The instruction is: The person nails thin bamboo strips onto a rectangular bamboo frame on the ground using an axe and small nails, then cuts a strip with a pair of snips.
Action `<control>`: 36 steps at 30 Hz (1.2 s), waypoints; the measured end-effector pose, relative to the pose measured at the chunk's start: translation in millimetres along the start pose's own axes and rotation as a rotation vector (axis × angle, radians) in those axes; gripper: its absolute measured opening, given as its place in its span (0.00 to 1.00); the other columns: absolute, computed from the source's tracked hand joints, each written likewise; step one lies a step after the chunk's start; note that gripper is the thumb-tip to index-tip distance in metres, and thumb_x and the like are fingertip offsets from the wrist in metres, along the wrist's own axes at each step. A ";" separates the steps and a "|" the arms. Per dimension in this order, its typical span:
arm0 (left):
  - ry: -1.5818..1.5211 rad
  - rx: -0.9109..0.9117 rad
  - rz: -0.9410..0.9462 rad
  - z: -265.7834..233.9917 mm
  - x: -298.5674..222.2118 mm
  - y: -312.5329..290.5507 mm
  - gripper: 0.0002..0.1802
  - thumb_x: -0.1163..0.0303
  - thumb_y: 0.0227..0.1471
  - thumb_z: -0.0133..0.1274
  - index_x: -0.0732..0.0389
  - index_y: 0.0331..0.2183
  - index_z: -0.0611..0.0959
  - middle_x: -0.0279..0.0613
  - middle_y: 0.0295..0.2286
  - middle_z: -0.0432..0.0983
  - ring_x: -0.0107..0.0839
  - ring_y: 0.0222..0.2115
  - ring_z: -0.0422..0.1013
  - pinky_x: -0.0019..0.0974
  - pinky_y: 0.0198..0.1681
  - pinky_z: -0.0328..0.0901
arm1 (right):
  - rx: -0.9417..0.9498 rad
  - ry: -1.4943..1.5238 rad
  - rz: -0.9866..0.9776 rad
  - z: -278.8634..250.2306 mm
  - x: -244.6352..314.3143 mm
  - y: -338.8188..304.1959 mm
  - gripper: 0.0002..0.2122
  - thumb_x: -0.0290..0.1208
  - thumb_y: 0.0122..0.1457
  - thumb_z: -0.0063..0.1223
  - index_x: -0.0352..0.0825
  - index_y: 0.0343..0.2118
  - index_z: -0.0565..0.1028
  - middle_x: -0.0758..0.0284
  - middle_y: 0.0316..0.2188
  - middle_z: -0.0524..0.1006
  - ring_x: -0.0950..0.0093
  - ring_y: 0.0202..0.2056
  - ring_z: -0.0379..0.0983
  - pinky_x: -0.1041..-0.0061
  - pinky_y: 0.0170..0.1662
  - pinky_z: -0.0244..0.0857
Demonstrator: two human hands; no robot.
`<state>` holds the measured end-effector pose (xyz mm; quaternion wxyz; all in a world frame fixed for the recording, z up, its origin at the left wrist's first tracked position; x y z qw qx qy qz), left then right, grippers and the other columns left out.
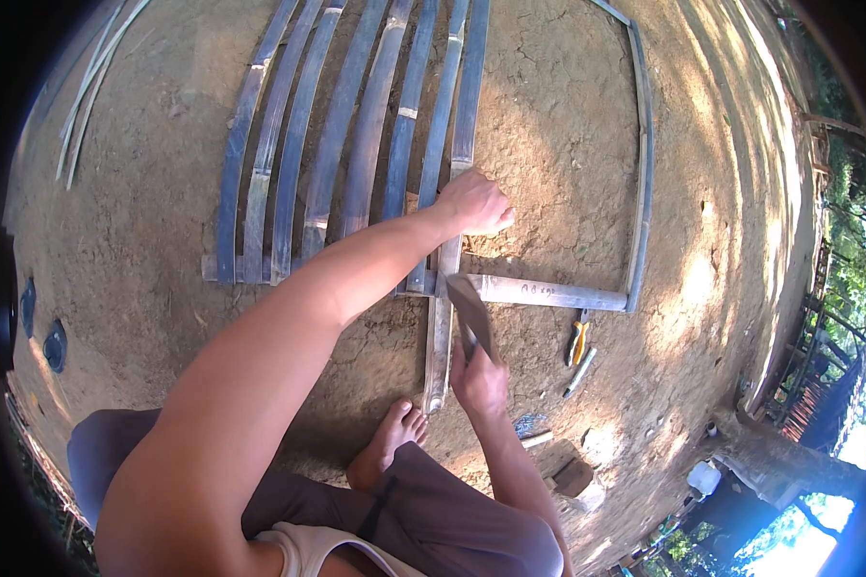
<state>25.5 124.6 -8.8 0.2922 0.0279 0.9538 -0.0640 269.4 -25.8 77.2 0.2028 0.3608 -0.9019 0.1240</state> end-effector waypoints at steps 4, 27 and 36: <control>0.034 -0.010 -0.010 8.0 15.6 -14.6 0.30 0.53 0.64 0.42 0.56 0.16 0.84 0.46 0.17 0.79 0.45 0.20 0.79 0.51 0.39 0.74 | 0.076 0.077 0.130 -8.4 23.0 13.4 0.23 0.23 0.63 0.60 0.19 0.56 0.64 0.42 0.29 0.81 0.50 0.23 0.82 0.57 0.21 0.73; 0.028 0.042 -0.045 1.2 2.7 -4.6 0.30 0.53 0.64 0.43 0.56 0.16 0.84 0.48 0.17 0.79 0.47 0.21 0.78 0.52 0.40 0.73 | 0.248 -0.031 0.272 7.4 -8.6 6.3 0.22 0.24 0.63 0.60 0.21 0.55 0.66 0.48 0.22 0.79 0.52 0.18 0.77 0.54 0.23 0.75; 0.017 0.027 -0.059 -1.2 1.3 -11.6 0.29 0.53 0.63 0.43 0.57 0.16 0.84 0.48 0.16 0.78 0.47 0.20 0.77 0.51 0.38 0.73 | -0.362 0.094 -0.228 -3.5 11.1 9.1 0.14 0.20 0.62 0.59 0.25 0.47 0.68 0.55 0.27 0.80 0.70 0.19 0.75 0.69 0.20 0.69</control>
Point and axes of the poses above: each hand's wrist, its own y-axis towards the middle knuckle, its own z-axis out of the palm, x = y × z, the point moved 1 cm from there along y, towards the middle knuckle
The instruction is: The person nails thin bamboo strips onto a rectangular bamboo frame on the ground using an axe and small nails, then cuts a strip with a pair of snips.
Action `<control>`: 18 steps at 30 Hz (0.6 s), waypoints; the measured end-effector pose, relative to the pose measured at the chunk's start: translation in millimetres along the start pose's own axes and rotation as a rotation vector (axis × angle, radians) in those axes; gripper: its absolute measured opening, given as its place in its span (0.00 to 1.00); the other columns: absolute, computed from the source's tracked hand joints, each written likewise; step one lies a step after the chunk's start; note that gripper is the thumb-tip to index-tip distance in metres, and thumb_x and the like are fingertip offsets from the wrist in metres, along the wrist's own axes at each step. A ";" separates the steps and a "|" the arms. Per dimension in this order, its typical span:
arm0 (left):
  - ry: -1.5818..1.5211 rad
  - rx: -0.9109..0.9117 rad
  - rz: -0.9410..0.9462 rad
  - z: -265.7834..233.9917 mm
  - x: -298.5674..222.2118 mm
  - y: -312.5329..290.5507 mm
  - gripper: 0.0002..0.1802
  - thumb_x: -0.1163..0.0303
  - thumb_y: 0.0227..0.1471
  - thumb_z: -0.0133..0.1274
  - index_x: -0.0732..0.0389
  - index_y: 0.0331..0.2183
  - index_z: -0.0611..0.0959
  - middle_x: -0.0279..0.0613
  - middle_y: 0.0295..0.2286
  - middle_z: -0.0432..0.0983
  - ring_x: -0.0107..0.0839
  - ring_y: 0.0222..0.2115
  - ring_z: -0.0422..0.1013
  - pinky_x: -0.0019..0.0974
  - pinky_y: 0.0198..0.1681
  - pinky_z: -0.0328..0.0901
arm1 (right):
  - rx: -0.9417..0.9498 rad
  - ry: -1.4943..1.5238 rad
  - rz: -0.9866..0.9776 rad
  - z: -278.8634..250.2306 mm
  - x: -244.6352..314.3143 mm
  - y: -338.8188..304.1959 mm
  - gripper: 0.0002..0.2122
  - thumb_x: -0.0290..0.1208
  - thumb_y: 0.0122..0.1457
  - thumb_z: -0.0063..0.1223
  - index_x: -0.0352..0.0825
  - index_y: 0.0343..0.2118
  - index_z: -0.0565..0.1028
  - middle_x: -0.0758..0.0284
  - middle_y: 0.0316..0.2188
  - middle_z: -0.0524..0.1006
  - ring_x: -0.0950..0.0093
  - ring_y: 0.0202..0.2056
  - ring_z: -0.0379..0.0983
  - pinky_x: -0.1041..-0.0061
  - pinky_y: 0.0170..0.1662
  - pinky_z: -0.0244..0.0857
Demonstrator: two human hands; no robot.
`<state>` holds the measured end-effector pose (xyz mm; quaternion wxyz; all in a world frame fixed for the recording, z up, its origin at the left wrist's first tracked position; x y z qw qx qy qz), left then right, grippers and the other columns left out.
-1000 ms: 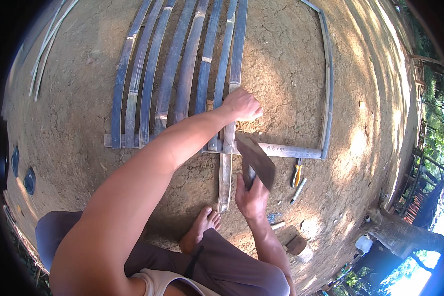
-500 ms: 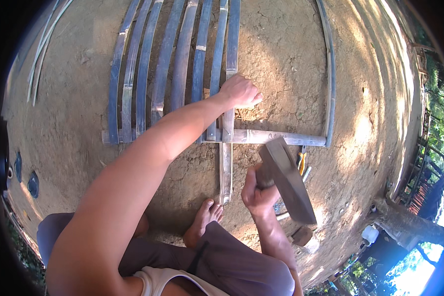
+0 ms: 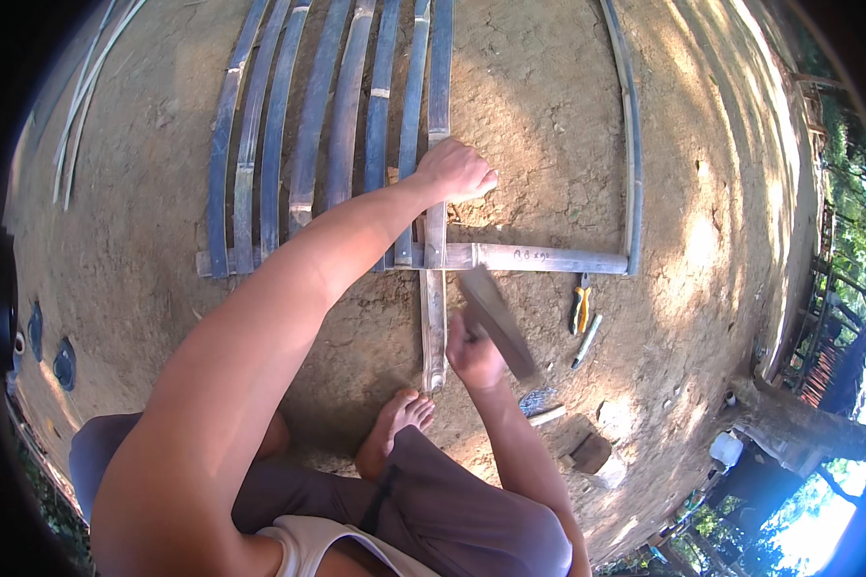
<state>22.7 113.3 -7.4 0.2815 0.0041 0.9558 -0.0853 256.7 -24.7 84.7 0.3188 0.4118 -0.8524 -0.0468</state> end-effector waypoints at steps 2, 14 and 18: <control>0.007 -0.053 0.019 -0.4 4.5 0.0 0.29 0.54 0.63 0.43 0.57 0.16 0.84 0.48 0.16 0.78 0.47 0.20 0.77 0.51 0.37 0.74 | 0.451 -0.131 0.384 13.7 -0.4 2.1 0.18 0.27 0.64 0.58 0.24 0.51 0.67 0.45 0.26 0.81 0.50 0.24 0.82 0.52 0.26 0.75; 0.052 0.008 -0.003 4.8 7.8 0.6 0.26 0.54 0.69 0.40 0.53 0.23 0.84 0.42 0.18 0.79 0.43 0.22 0.77 0.52 0.41 0.74 | 0.427 -0.005 0.639 1.8 -24.6 -3.7 0.26 0.39 0.63 0.61 0.30 0.58 0.66 0.45 0.29 0.83 0.43 0.31 0.82 0.49 0.33 0.75; -0.205 -0.101 0.016 -8.2 21.3 -6.3 0.15 0.58 0.66 0.50 0.55 0.30 0.82 0.42 0.24 0.80 0.39 0.28 0.77 0.49 0.53 0.70 | 0.205 0.171 0.975 -12.1 -28.9 -58.2 0.25 0.41 0.62 0.63 0.31 0.55 0.70 0.48 0.29 0.83 0.45 0.31 0.82 0.51 0.34 0.75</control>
Point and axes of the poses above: each hand's wrist, its own y-axis towards the middle knuckle, its own z-axis out of the palm, x = y × z, the point moved 1 cm from there along y, towards the middle knuckle
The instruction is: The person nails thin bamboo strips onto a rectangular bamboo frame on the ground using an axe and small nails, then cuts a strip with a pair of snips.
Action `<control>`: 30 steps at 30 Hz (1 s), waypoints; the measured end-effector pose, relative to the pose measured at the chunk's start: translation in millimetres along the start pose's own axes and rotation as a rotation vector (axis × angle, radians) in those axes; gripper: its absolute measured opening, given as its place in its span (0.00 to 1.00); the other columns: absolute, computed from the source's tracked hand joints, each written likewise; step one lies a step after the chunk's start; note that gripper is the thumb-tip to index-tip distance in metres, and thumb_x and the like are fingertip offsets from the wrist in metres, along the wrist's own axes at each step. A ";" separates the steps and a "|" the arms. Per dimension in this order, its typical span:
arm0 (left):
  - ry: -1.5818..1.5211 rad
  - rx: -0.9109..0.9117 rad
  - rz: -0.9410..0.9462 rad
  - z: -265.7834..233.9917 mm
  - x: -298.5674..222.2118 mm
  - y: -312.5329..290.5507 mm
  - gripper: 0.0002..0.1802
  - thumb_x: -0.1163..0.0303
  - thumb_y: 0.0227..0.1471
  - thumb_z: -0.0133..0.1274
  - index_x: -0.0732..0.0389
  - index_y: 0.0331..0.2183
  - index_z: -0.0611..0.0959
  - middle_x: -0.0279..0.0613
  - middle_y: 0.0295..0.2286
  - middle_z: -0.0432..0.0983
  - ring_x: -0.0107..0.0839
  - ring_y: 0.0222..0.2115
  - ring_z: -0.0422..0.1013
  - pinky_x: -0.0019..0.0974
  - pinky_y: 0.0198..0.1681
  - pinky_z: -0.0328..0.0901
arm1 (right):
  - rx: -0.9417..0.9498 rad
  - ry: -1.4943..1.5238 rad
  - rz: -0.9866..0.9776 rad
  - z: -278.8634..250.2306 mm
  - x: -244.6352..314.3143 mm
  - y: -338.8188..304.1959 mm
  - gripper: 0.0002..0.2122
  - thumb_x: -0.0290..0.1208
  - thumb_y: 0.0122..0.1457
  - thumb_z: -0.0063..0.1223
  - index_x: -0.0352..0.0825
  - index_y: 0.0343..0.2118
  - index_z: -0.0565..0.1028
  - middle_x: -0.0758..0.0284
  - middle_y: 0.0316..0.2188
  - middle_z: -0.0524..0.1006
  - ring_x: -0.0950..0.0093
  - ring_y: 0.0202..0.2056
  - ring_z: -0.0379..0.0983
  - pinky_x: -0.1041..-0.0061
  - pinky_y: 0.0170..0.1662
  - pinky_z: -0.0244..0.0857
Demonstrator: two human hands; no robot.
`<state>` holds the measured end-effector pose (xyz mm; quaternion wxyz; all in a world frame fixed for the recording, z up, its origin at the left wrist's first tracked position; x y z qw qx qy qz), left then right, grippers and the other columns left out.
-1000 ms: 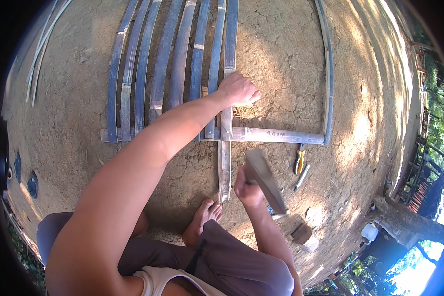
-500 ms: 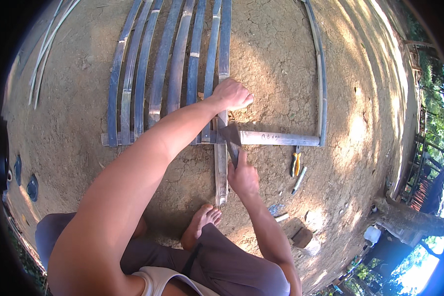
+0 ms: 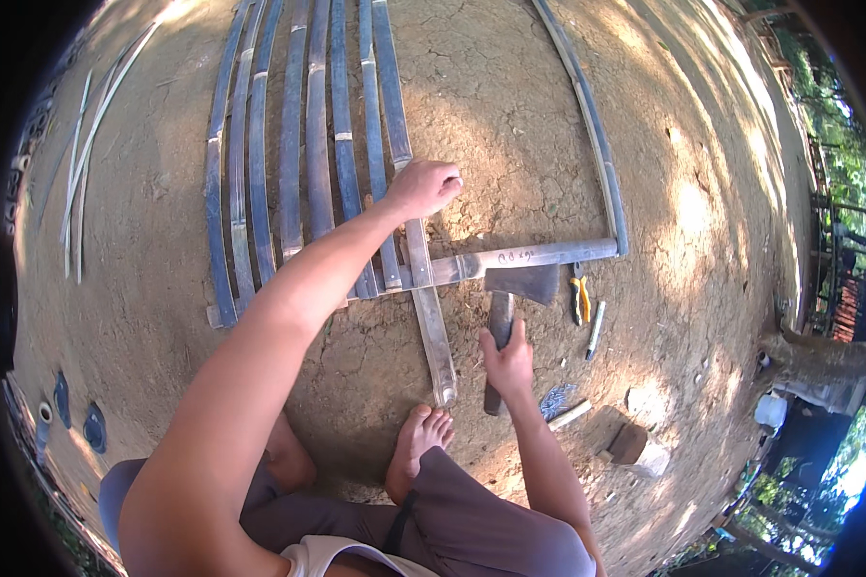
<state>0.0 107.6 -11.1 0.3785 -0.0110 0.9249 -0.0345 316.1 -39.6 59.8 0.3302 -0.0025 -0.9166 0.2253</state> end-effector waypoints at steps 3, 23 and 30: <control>-0.012 -0.167 0.206 -1.2 -19.1 -40.5 0.22 0.54 0.63 0.57 0.64 0.45 0.81 0.50 0.44 0.79 0.42 0.48 0.74 0.47 0.57 0.69 | -0.218 -0.401 -0.148 -30.3 -51.7 -6.1 0.22 0.44 0.62 0.65 0.29 0.48 0.77 0.56 0.28 0.81 0.52 0.27 0.81 0.54 0.33 0.75; 0.507 0.343 0.385 -53.8 -67.4 -139.1 0.33 0.58 0.31 0.72 0.66 0.41 0.83 0.48 0.44 0.78 0.43 0.52 0.71 0.49 0.68 0.59 | 0.579 0.392 0.110 17.4 -5.4 -54.1 0.11 0.40 0.72 0.51 0.36 0.43 0.70 0.64 0.29 0.79 0.75 0.27 0.78 0.73 0.27 0.72; 0.653 0.347 0.397 -55.2 -53.4 -154.4 0.33 0.56 0.35 0.72 0.67 0.42 0.86 0.49 0.45 0.77 0.43 0.53 0.70 0.48 0.72 0.56 | 0.295 0.428 0.060 50.2 -62.9 -58.3 0.23 0.43 0.67 0.61 0.32 0.57 0.74 0.61 0.37 0.83 0.68 0.41 0.81 0.68 0.46 0.75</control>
Point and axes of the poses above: each hand's wrist, its own y-axis towards the middle knuckle, its own z-axis out of the palm, x = y × z, the point moved 1 cm from there along y, towards the middle knuckle
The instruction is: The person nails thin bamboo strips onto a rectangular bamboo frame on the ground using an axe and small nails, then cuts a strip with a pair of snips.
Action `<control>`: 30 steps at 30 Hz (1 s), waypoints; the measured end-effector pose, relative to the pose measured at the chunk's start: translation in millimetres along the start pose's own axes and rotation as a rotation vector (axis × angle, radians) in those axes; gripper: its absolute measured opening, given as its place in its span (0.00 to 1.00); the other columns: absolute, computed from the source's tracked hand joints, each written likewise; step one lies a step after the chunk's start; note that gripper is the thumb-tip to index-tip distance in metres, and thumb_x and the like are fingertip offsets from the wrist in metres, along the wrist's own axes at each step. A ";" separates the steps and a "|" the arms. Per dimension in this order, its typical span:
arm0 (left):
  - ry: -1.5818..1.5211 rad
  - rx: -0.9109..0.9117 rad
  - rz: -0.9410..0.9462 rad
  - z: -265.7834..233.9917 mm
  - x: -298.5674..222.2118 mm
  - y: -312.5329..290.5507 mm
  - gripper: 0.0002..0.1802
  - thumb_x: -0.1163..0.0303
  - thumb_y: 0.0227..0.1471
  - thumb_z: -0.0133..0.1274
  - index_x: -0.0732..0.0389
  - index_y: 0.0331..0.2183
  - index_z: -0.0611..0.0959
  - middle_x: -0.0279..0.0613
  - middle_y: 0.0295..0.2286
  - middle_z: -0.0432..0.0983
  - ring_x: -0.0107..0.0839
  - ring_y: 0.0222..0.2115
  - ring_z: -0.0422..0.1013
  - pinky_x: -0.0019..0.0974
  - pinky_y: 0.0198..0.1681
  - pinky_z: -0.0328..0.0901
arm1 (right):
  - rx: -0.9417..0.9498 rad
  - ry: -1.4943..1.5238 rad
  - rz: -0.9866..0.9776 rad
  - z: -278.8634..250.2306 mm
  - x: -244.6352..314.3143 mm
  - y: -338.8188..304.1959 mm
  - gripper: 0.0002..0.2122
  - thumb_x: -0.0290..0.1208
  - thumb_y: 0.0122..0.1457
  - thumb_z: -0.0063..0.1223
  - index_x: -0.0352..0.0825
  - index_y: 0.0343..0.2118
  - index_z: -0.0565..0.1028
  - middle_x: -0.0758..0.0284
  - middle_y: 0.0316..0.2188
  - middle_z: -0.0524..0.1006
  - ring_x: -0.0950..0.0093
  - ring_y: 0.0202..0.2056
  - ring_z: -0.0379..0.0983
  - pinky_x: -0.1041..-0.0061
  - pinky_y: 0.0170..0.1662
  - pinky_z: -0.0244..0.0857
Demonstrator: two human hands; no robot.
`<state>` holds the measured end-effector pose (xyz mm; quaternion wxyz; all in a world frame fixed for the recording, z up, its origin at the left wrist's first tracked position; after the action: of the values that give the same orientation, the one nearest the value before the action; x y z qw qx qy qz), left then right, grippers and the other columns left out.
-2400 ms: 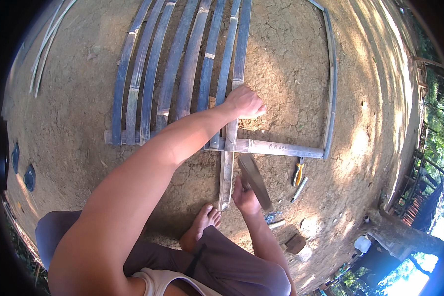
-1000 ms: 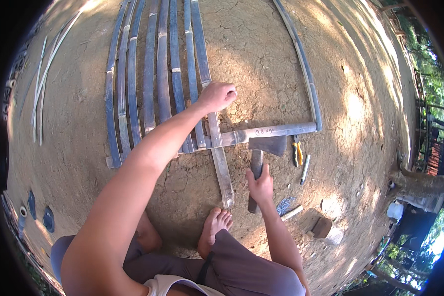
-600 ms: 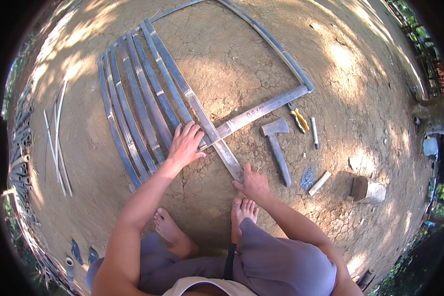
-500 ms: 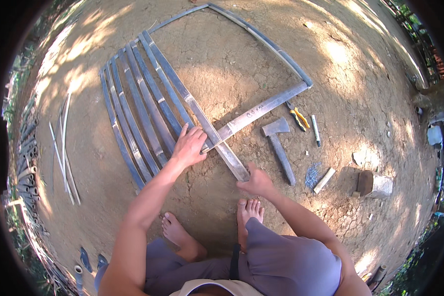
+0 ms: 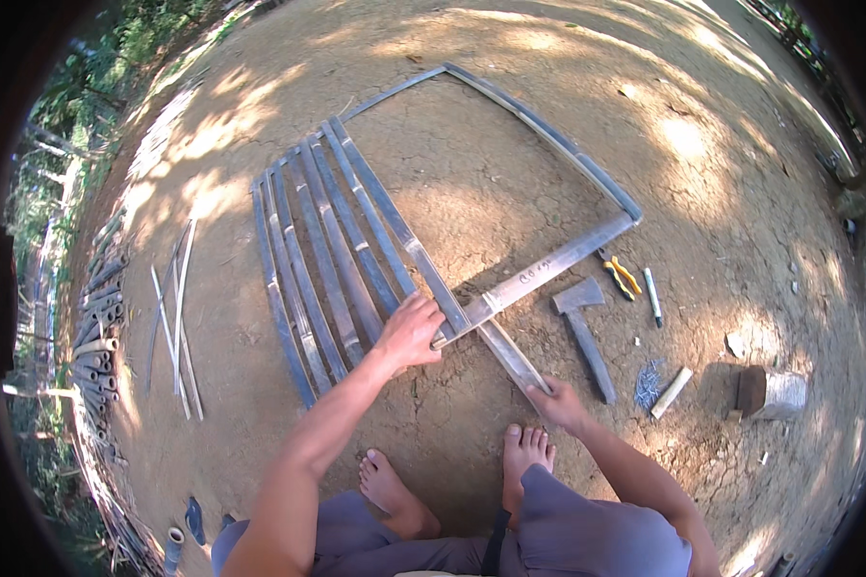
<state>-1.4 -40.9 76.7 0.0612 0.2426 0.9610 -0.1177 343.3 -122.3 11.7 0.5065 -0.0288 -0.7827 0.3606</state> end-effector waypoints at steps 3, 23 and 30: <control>-0.035 0.004 0.006 0.5 -4.7 2.0 0.36 0.56 0.34 0.74 0.66 0.44 0.84 0.47 0.46 0.77 0.43 0.54 0.70 0.50 0.73 0.54 | -0.155 -0.016 -0.043 -17.6 -20.9 -6.3 0.31 0.44 0.59 0.69 0.30 0.59 0.72 0.56 0.46 0.83 0.65 0.46 0.81 0.65 0.53 0.73; -0.103 -0.035 -0.024 30.4 -4.0 -15.1 0.35 0.61 0.32 0.74 0.62 0.46 0.83 0.46 0.47 0.76 0.45 0.57 0.68 0.54 0.73 0.53 | -0.090 -0.810 -0.180 13.7 59.7 -3.0 0.40 0.48 0.60 0.62 0.34 0.70 0.59 0.54 0.53 0.72 0.51 0.46 0.80 0.57 0.44 0.79; -0.136 -0.053 -0.050 28.2 -14.1 -11.7 0.34 0.62 0.34 0.74 0.62 0.46 0.83 0.47 0.47 0.76 0.45 0.56 0.68 0.56 0.73 0.51 | -0.111 -0.865 -0.264 3.7 38.6 11.2 0.40 0.49 0.63 0.59 0.33 0.71 0.57 0.52 0.54 0.72 0.51 0.48 0.79 0.56 0.44 0.79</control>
<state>7.0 -64.5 54.2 0.1299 0.2082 0.9632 -0.1100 317.9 -100.1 34.1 0.1726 0.1974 -0.9373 0.2294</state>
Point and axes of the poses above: each hand's wrist, its own y-axis towards the middle knuckle, its own z-axis out of the palm, x = y × z, the point moved 1 cm from there along y, towards the middle knuckle
